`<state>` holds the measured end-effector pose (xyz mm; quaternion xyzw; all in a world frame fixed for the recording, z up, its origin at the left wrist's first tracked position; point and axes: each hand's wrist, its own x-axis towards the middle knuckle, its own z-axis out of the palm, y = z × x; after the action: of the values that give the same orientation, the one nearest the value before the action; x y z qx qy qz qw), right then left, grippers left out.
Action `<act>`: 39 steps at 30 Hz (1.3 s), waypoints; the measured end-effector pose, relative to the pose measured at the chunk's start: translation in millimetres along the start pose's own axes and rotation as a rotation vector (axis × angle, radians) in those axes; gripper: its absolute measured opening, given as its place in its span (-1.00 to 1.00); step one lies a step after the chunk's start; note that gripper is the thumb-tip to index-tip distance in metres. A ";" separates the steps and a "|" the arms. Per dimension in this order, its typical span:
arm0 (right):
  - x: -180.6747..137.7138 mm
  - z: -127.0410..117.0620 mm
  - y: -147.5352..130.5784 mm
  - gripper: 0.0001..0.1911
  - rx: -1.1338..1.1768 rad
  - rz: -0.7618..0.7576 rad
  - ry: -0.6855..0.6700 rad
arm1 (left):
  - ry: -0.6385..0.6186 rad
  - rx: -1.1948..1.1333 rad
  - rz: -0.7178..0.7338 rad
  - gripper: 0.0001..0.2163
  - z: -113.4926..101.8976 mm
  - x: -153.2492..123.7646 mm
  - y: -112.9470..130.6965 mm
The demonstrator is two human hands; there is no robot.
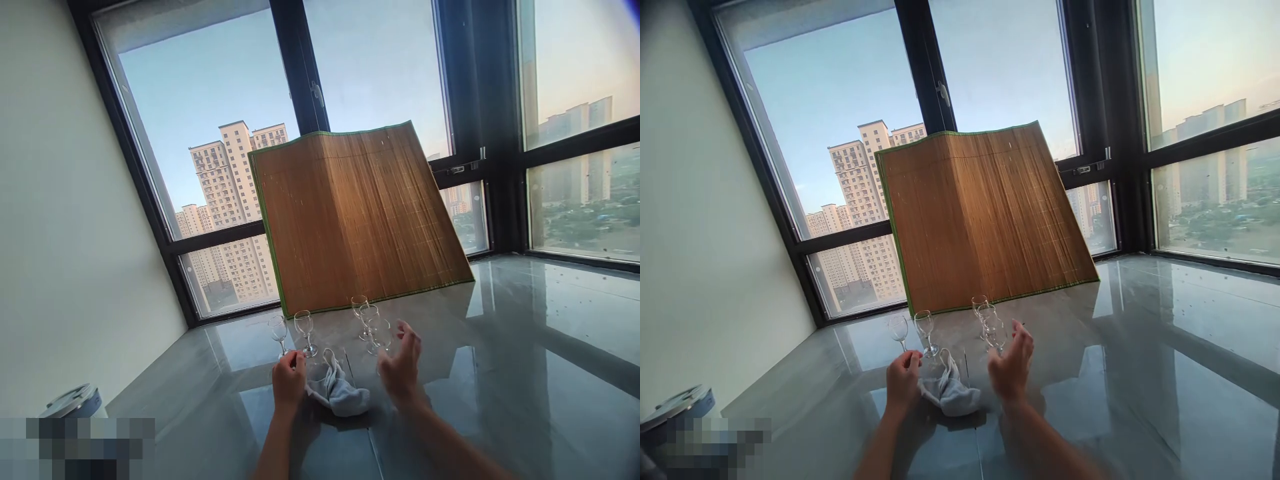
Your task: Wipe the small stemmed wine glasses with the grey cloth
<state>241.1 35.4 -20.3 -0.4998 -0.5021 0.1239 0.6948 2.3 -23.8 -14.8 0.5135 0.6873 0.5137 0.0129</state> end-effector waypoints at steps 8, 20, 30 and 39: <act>-5.4 -11.6 -24.6 -0.40 0.150 -0.621 0.033 | 0.219 -0.435 -0.381 -0.69 -3.8 18.3 -25.4; -42.3 15.7 -31.7 -0.11 0.040 -0.479 -1.028 | 0.085 -1.282 -0.569 -0.64 -17.8 24.3 -23.3; -42.0 17.3 -21.1 -0.24 0.057 -0.339 -1.127 | 0.018 -1.279 -0.614 -0.77 -17.3 22.5 -18.3; -30.4 5.1 -26.5 -0.16 0.134 -0.444 -1.225 | 0.019 -1.165 -0.686 -0.80 -18.1 21.7 -13.0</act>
<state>214.0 5.4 -16.1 -0.1786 -0.8895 0.2709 0.3216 -26.9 -20.1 -4.6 0.1707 0.4225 0.7716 0.4438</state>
